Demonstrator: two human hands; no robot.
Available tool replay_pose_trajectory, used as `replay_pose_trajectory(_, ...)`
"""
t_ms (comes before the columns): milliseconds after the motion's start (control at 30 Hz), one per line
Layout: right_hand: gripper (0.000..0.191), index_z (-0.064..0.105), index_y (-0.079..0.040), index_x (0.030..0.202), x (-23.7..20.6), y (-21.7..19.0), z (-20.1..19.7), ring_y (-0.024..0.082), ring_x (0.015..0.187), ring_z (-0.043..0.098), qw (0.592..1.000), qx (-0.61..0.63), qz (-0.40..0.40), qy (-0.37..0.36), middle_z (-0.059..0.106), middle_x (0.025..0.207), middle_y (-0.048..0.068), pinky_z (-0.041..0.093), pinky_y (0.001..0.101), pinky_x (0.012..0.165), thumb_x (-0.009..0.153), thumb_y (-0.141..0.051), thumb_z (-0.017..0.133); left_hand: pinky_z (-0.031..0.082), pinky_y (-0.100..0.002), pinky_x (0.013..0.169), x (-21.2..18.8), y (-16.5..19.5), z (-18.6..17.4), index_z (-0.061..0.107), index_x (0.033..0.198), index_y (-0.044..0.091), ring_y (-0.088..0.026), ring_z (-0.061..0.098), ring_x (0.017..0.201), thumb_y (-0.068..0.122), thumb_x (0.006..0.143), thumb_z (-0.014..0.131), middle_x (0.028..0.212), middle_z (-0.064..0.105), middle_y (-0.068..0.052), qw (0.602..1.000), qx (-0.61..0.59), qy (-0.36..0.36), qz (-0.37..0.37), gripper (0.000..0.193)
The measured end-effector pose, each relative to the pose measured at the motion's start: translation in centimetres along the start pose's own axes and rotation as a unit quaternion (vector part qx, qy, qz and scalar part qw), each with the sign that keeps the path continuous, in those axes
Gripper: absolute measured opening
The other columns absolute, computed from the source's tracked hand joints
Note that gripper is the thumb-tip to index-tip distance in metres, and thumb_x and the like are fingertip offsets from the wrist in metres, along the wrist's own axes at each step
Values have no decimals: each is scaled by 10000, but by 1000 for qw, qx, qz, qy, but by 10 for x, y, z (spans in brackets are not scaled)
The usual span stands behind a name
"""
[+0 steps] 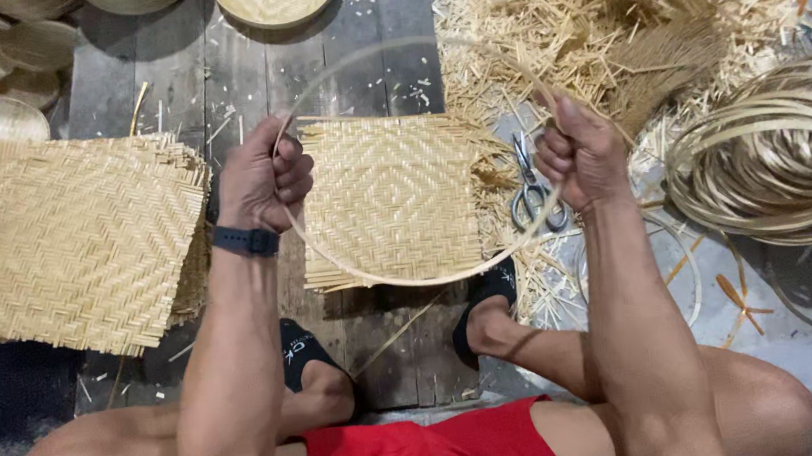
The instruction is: The person places a circular bamboo frame onto a flat woven mat, presses it down, and trims the excess matting around the frame using shears. They repeat this process with multiple mats and frames, stacking the finished circular bases.
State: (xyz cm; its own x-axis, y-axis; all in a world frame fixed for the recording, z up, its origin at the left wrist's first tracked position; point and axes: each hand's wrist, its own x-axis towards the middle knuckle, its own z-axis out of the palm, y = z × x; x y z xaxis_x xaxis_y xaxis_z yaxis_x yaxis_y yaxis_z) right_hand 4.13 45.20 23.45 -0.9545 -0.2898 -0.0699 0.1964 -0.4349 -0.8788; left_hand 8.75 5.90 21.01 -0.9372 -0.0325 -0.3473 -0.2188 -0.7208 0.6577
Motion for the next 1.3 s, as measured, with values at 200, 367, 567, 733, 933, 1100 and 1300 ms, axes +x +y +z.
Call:
replay_pose_trajectory(200,430,693,-26,934,2,45,0,89,513,438,989,93,56,102,471,610,-36,375,239,464,1023,-437,603,310,-249,408,-7,-30,-8,646,748,85,-107,415,466,420,1016,594,554,487,9,993,-105,53,-4,432)
replay_pose_trajectory(367,497,553,-123,694,6,43,-17,86,417,343,987,125,2,99,369,522,-53,286,255,365,1064,-439,656,236,-222,322,-5,-43,-28,563,609,130,-67,331,394,402,1025,675,471,408,51,991,-122,-3,-56,510)
replay_pose_trajectory(567,454,662,-51,825,7,37,-4,82,441,353,985,67,25,158,389,555,-50,317,252,390,1020,-450,567,266,-241,341,-4,-59,-28,576,629,116,-89,351,403,398,1042,617,477,425,33,983,-182,14,-7,503)
replay_pose_trajectory(733,467,704,-26,1002,6,59,8,87,532,367,976,163,31,143,390,625,-48,331,248,467,1076,-451,523,328,-247,420,-8,-70,-17,658,794,48,-128,445,492,250,1056,455,592,559,-35,969,-219,112,38,388)
replay_pose_trajectory(933,474,514,-125,715,28,78,-18,94,401,295,955,147,-66,248,346,529,-55,265,283,331,1060,-451,526,313,-245,351,-1,-78,-27,641,736,102,-74,400,402,257,1076,575,514,505,32,993,-103,25,61,380)
replay_pose_trajectory(1100,437,593,-54,858,36,92,-34,77,456,377,974,134,-34,177,395,584,-54,346,257,393,1088,-421,535,334,-238,365,4,-94,-37,676,792,78,-87,410,421,275,1061,595,527,512,30,989,-133,47,46,344)
replay_pose_trajectory(1300,257,655,-40,1190,34,141,-51,116,688,709,961,-202,1,188,736,845,50,563,263,544,979,-188,660,388,-215,382,38,-107,-80,749,1192,191,-57,472,497,270,924,720,693,647,16,965,28,228,126,281)
